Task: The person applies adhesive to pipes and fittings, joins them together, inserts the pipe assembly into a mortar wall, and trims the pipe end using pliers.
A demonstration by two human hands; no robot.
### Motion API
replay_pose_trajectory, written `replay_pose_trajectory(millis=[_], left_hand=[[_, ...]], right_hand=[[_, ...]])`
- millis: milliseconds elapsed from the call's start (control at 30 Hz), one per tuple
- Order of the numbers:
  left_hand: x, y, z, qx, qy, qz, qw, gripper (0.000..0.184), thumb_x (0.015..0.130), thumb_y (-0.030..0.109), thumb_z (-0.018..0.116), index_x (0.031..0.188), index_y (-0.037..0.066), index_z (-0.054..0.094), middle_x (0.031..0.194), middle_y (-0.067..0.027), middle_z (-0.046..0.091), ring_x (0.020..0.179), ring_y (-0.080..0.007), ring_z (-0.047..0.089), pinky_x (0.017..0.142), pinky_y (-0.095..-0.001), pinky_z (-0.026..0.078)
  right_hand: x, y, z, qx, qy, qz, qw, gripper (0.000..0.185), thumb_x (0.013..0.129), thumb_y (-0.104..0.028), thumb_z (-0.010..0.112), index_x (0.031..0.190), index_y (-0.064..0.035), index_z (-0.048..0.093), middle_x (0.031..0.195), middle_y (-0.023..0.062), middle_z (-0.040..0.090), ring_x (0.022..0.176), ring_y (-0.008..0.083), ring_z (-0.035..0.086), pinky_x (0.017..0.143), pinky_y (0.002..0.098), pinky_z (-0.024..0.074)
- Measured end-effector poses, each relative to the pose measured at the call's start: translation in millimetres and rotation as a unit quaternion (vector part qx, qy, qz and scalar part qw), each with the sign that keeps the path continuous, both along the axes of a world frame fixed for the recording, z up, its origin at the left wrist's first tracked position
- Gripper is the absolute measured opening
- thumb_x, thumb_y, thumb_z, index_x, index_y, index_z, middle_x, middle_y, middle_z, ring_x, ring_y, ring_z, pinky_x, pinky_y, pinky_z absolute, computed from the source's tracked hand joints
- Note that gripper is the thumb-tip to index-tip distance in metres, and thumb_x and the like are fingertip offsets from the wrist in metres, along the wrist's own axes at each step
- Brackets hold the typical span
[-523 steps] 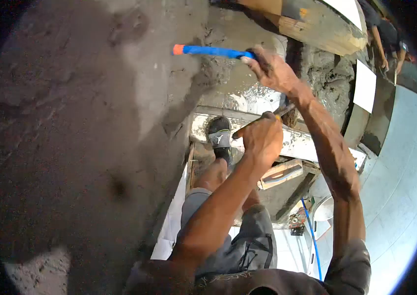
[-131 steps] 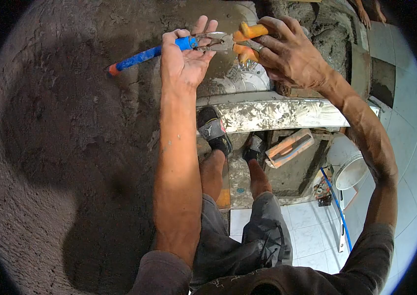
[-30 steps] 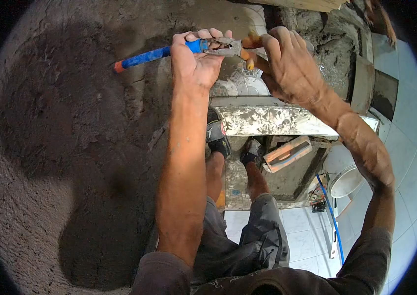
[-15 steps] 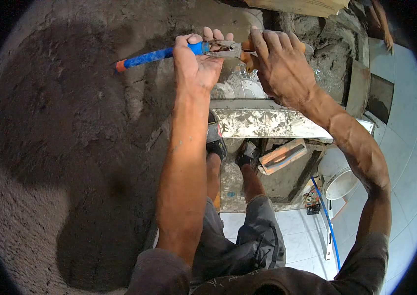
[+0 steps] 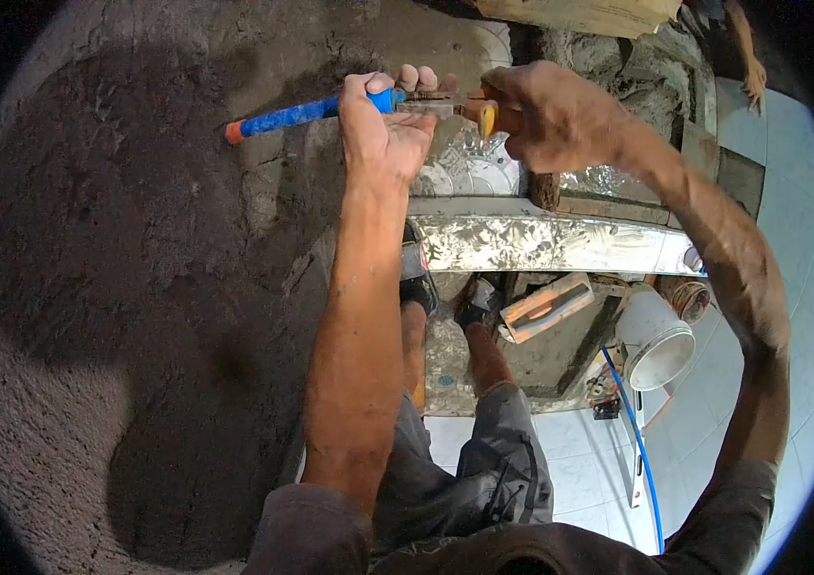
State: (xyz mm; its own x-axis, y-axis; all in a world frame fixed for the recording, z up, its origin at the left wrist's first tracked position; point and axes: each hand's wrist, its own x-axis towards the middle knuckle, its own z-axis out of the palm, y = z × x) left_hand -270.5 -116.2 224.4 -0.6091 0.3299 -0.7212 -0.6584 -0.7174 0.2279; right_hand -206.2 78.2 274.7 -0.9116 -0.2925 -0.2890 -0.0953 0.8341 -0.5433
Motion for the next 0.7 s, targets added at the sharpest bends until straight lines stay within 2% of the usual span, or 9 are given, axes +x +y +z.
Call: replay_pose_trajectory(millis=[33,100,133,233,300,367,533,633,700], left_hand=[[1.2,-1.5,-0.1,-0.004,0.001,-0.008,1.000,0.023,0.090,0.018,0.046,0.068,0.013,0.042,0.084,-0.0087,0.057,0.089,-0.0293,0.061,0.102,-0.0606,0.047],[-0.1,-2.9,-0.3,-0.011,0.007,-0.023,1.000,0.019,0.090,0.020,0.047,0.072,0.013,0.041,0.086,-0.0107,0.057,0.092,-0.0275,0.062,0.098,-0.0587,0.050],[0.3,-3.7,0.3,-0.009,0.008,-0.028,1.000,0.021,0.090,0.019,0.046,0.070,0.013,0.042,0.085,-0.0092,0.057,0.092,-0.0276,0.061,0.099,-0.0587,0.048],[0.0,-4.3,2.5,-0.003,0.011,-0.038,0.999,0.024,0.090,0.017,0.046,0.067,0.015,0.042,0.084,-0.0065,0.058,0.093,-0.0280,0.061,0.101,-0.0585,0.043],[-1.0,-3.9,2.3,0.000,0.011,-0.038,0.999,0.023,0.090,0.018,0.046,0.067,0.015,0.042,0.085,-0.0070,0.058,0.094,-0.0287,0.061,0.102,-0.0579,0.042],[0.0,-2.8,5.0,-0.025,0.008,-0.042,0.999,0.023,0.090,0.018,0.046,0.067,0.015,0.042,0.085,-0.0073,0.058,0.095,-0.0297,0.061,0.103,-0.0584,0.041],[0.4,-4.4,2.8,-0.030,0.010,-0.042,0.999,0.022,0.090,0.017,0.046,0.068,0.014,0.042,0.084,-0.0082,0.059,0.095,-0.0310,0.061,0.105,-0.0621,0.040],[-0.5,-2.1,3.3,-0.019,0.002,-0.022,1.000,0.021,0.089,0.015,0.046,0.068,0.013,0.042,0.083,-0.0085,0.059,0.093,-0.0304,0.062,0.105,-0.0633,0.041],[-1.1,-3.5,2.0,-0.028,-0.001,-0.026,0.999,0.021,0.088,0.013,0.047,0.068,0.013,0.042,0.082,-0.0086,0.059,0.092,-0.0300,0.062,0.105,-0.0636,0.042]], right_hand=[[-0.1,1.3,-1.5,-0.016,0.008,-0.010,1.000,0.033,0.071,-0.021,0.071,0.094,0.0003,0.063,0.091,0.0226,0.068,0.088,0.0370,0.068,0.074,0.0436,0.0554],[-17.5,0.2,15.5,0.024,-0.100,0.024,0.994,0.031,0.072,-0.026,0.069,0.090,0.0000,0.065,0.092,0.0214,0.068,0.089,0.0374,0.067,0.077,0.0437,0.0544],[-25.8,-1.4,25.2,0.043,-0.155,0.041,0.986,0.031,0.073,-0.028,0.068,0.088,-0.0001,0.066,0.092,0.0208,0.068,0.089,0.0376,0.067,0.078,0.0438,0.0538],[-43.1,-1.6,37.0,0.057,-0.224,0.082,0.969,0.042,0.068,-0.018,0.068,0.103,0.0042,0.066,0.084,0.0166,0.070,0.076,0.0258,0.068,0.070,0.0390,0.0538],[-47.1,6.3,26.8,0.018,-0.181,0.164,0.969,0.035,0.075,-0.027,0.066,0.094,0.0027,0.067,0.087,0.0199,0.068,0.080,0.0316,0.066,0.073,0.0435,0.0518],[-47.9,10.3,25.9,-0.008,-0.185,0.185,0.965,0.035,0.079,-0.032,0.064,0.089,0.0019,0.067,0.087,0.0214,0.066,0.081,0.0341,0.064,0.074,0.0457,0.0504],[-51.5,10.6,29.7,-0.039,-0.232,0.141,0.962,0.034,0.078,-0.030,0.066,0.088,0.0018,0.067,0.082,0.0188,0.067,0.074,0.0274,0.065,0.069,0.0423,0.0507],[-53.7,13.5,17.2,-0.090,-0.297,0.090,0.946,0.034,0.067,-0.019,0.067,0.094,0.0017,0.068,0.074,0.0126,0.069,0.063,0.0184,0.067,0.061,0.0344,0.0539],[-49.8,12.3,15.8,-0.125,-0.326,0.041,0.936,0.034,0.067,-0.019,0.067,0.094,0.0014,0.069,0.074,0.0125,0.069,0.064,0.0185,0.067,0.062,0.0339,0.0543]])
